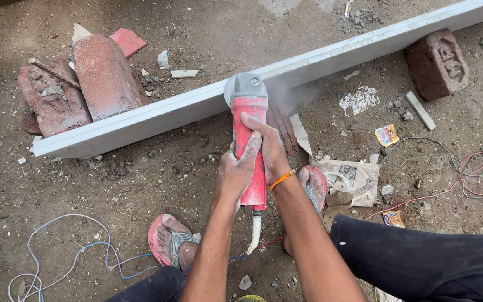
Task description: The person holds an angle grinder with both hands and grinds the edge of a stone slab.
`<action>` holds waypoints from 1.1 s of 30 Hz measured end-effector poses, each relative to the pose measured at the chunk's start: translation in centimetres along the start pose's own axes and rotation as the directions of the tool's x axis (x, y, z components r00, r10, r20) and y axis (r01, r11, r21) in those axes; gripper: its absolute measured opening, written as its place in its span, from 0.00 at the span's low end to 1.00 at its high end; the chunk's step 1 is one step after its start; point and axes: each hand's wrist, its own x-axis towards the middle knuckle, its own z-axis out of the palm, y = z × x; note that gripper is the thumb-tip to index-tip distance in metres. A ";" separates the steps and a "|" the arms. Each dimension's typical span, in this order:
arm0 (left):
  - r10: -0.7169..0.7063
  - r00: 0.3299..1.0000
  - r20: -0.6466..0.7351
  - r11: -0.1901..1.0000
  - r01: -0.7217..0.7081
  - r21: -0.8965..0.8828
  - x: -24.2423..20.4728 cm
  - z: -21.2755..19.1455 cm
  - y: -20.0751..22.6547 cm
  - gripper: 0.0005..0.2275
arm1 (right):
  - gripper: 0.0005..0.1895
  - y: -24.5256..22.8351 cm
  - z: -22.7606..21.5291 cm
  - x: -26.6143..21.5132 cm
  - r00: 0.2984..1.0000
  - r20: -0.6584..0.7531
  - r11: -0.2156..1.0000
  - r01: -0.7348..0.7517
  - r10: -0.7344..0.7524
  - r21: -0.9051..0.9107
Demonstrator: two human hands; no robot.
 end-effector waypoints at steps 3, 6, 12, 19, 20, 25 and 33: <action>0.023 1.000 0.010 0.999 -0.023 -0.033 0.1 0.0 0.0 0.28 | 0.17 0.0 -0.1 0.0 1.000 0.010 1.000 0.005 -0.005 0.008; -0.005 1.000 0.017 0.999 0.006 -0.034 0.3 0.1 -0.1 0.28 | 0.18 0.1 -0.2 0.1 1.000 -0.007 1.000 -0.017 0.017 -0.004; -0.014 1.000 0.001 0.998 0.014 -0.055 -0.2 -0.4 -1.5 0.28 | 0.17 1.3 -0.2 0.0 0.999 0.020 0.999 0.036 -0.036 -0.009; -0.049 0.993 -0.104 0.967 0.021 -0.256 -1.4 -2.2 -3.6 0.28 | 0.13 3.7 1.7 -0.4 0.994 0.102 0.995 -0.022 0.031 -0.096; -0.054 0.991 -0.125 0.965 0.020 -0.262 -1.5 -2.5 -3.5 0.28 | 0.13 3.7 2.1 -0.5 0.991 0.130 0.993 -0.018 0.033 -0.113; -0.112 0.986 -0.123 0.990 0.100 -0.096 -1.5 -1.3 -2.1 0.30 | 0.14 2.4 0.7 -0.6 0.997 0.071 0.992 -0.019 0.028 -0.123; -0.025 0.999 -0.022 0.999 0.024 -0.035 -0.7 0.3 -1.2 0.29 | 0.13 1.0 -0.9 -0.3 0.998 0.030 0.999 0.051 -0.051 0.005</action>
